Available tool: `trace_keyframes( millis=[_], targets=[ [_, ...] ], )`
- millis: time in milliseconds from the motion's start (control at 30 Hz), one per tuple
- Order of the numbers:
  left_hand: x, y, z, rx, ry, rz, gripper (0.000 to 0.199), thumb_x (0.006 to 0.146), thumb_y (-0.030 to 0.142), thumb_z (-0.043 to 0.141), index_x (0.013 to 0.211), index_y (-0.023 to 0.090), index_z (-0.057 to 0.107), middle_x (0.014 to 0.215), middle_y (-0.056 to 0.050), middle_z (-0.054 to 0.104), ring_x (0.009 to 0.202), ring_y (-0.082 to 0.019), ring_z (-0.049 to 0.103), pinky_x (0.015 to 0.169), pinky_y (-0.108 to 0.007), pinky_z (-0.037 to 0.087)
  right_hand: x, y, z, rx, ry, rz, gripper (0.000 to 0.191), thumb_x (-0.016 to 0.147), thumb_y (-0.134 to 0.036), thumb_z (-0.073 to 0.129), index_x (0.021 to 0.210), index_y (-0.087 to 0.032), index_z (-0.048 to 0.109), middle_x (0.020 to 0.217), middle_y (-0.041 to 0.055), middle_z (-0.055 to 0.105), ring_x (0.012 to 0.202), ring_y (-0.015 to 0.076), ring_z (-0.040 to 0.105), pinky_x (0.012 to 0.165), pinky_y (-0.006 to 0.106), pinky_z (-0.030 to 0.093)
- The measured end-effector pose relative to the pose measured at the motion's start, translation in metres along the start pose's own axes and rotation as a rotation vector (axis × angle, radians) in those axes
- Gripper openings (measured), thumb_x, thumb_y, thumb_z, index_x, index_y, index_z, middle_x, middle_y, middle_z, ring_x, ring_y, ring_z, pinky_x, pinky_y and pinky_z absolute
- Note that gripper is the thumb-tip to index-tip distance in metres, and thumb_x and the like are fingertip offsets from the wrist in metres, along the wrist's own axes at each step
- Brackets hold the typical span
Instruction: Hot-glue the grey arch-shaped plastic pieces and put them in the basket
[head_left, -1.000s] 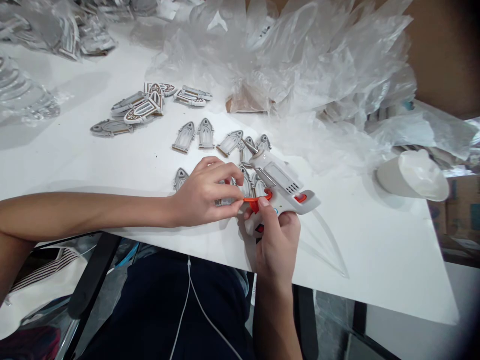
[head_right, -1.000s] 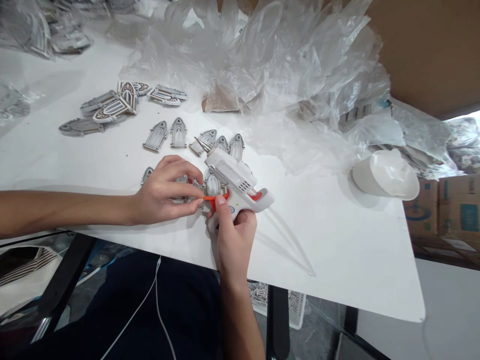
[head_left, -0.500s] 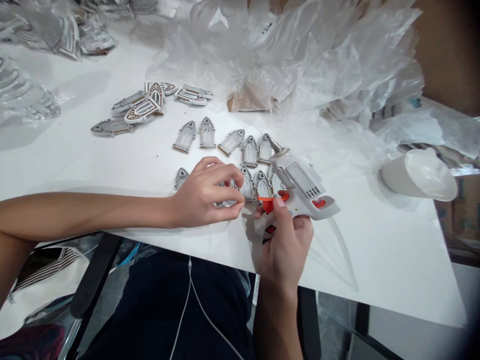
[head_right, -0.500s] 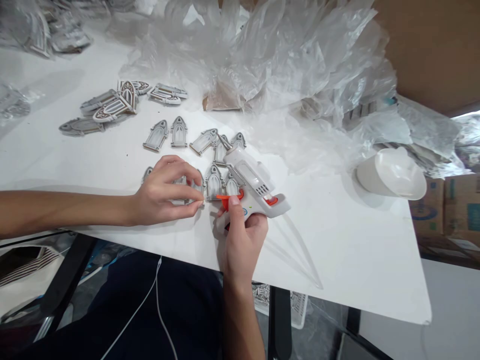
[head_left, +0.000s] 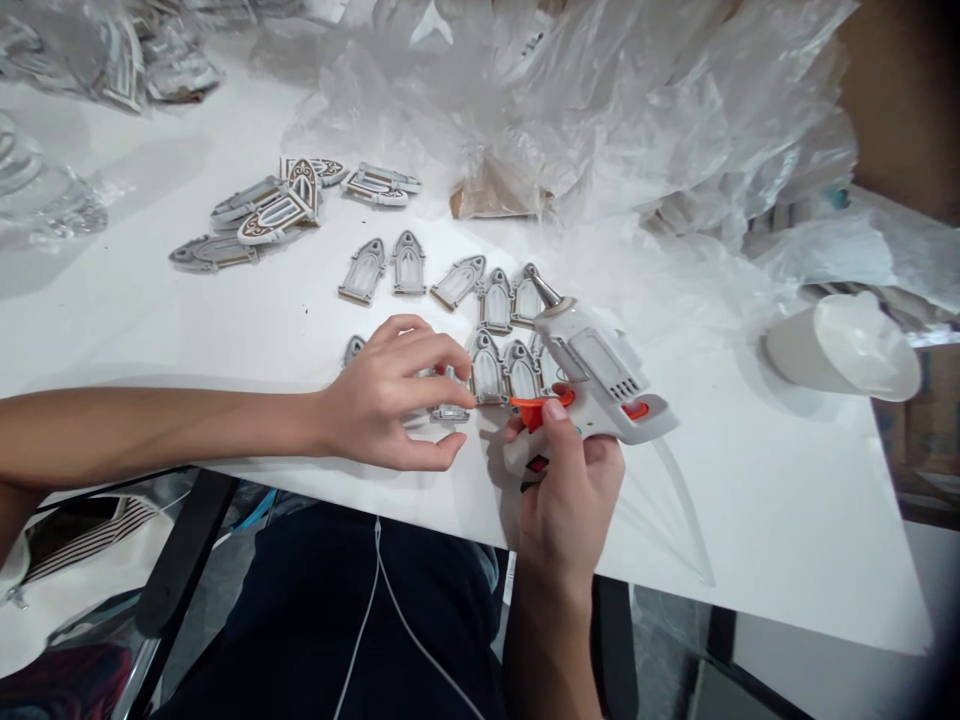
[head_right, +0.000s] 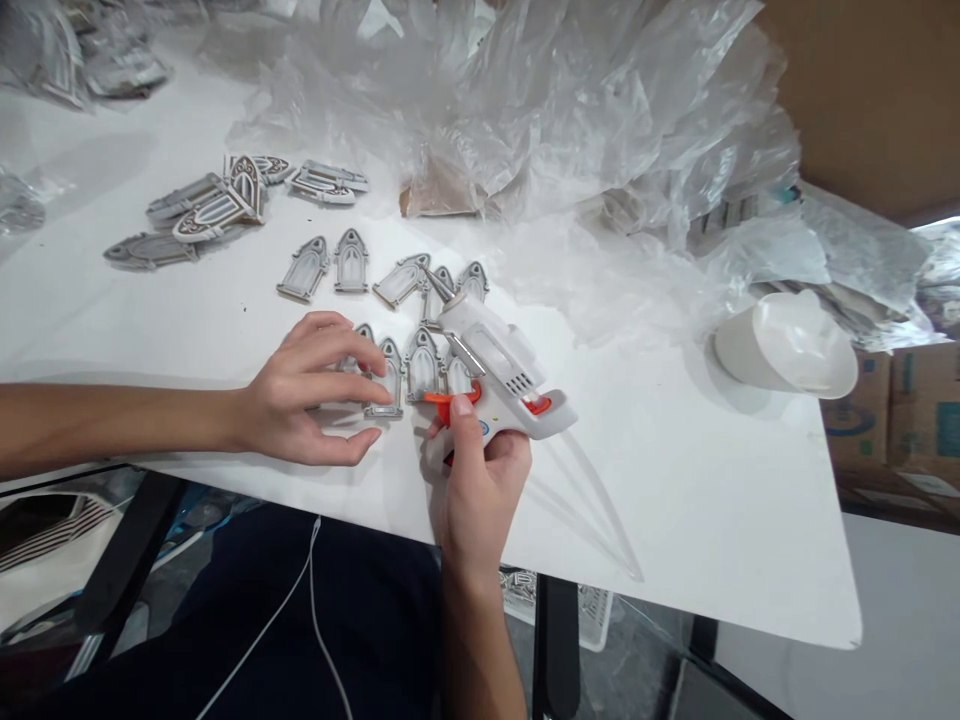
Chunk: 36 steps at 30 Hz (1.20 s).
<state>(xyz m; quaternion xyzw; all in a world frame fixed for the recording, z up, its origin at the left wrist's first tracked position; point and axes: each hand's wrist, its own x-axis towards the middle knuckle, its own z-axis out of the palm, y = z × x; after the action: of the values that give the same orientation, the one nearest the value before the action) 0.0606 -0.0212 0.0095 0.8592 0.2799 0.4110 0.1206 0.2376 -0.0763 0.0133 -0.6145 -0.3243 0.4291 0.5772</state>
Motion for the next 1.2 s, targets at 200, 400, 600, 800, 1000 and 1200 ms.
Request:
trace_keyframes(
  millis=[200, 400, 600, 800, 1000, 1200],
  targets=[
    [0.000, -0.002, -0.001, 0.038, -0.060, 0.002, 0.017, 0.076, 0.034, 0.066, 0.087, 0.021, 0.064, 0.096, -0.003, 0.066, 0.082, -0.012, 0.059, 0.095, -0.035, 0.040, -0.001, -0.002, -0.001, 0.018, 0.020, -0.005, 0.029, 0.081, -0.040, 0.068, 0.084, -0.014, 0.057, 0.069, 0.0004, 0.059, 0.057, 0.0084, 0.053, 0.057, 0.021, 0.044],
    [-0.001, -0.005, 0.004, 0.088, -0.117, -0.008, 0.009, 0.080, 0.029, 0.065, 0.082, 0.020, 0.065, 0.102, -0.004, 0.066, 0.091, -0.015, 0.059, 0.099, -0.039, 0.037, -0.001, -0.002, -0.004, -0.011, -0.005, 0.017, 0.028, 0.083, -0.041, 0.065, 0.085, -0.014, 0.059, 0.066, 0.0000, 0.058, 0.057, 0.0091, 0.053, 0.057, 0.023, 0.043],
    [0.003, -0.005, 0.000, 0.088, -0.195, 0.015, 0.011, 0.081, 0.028, 0.062, 0.088, 0.020, 0.066, 0.106, -0.007, 0.064, 0.094, -0.017, 0.057, 0.095, -0.039, 0.040, -0.001, -0.001, -0.003, 0.025, 0.019, -0.001, 0.028, 0.080, -0.039, 0.069, 0.088, -0.014, 0.060, 0.073, 0.0009, 0.060, 0.059, 0.0094, 0.054, 0.058, 0.023, 0.044],
    [-0.002, -0.015, -0.031, 0.197, -0.255, 0.129, 0.013, 0.076, 0.027, 0.062, 0.086, 0.017, 0.062, 0.094, -0.007, 0.064, 0.083, -0.017, 0.055, 0.079, -0.034, 0.043, 0.000, 0.001, -0.005, -0.020, 0.007, 0.001, 0.028, 0.082, -0.041, 0.066, 0.090, -0.014, 0.058, 0.068, -0.0004, 0.057, 0.057, 0.0089, 0.053, 0.056, 0.021, 0.042],
    [-0.019, -0.036, -0.063, 0.281, -0.254, 0.126, 0.020, 0.074, 0.030, 0.065, 0.088, 0.018, 0.059, 0.090, -0.005, 0.064, 0.081, -0.016, 0.057, 0.080, -0.033, 0.044, 0.001, 0.002, -0.010, -0.270, -0.008, -0.036, 0.029, 0.081, -0.041, 0.067, 0.080, -0.013, 0.062, 0.076, 0.0034, 0.062, 0.069, 0.0105, 0.056, 0.065, 0.023, 0.046],
    [-0.031, -0.048, -0.068, 0.335, -0.247, 0.016, 0.057, 0.070, 0.061, 0.066, 0.104, 0.016, 0.057, 0.099, -0.009, 0.066, 0.093, -0.021, 0.061, 0.088, -0.037, 0.043, 0.002, 0.000, -0.010, -0.545, -0.016, -0.099, 0.039, 0.067, -0.045, 0.078, 0.087, -0.013, 0.069, 0.083, 0.0073, 0.069, 0.074, 0.0170, 0.063, 0.066, 0.028, 0.051]
  ],
)
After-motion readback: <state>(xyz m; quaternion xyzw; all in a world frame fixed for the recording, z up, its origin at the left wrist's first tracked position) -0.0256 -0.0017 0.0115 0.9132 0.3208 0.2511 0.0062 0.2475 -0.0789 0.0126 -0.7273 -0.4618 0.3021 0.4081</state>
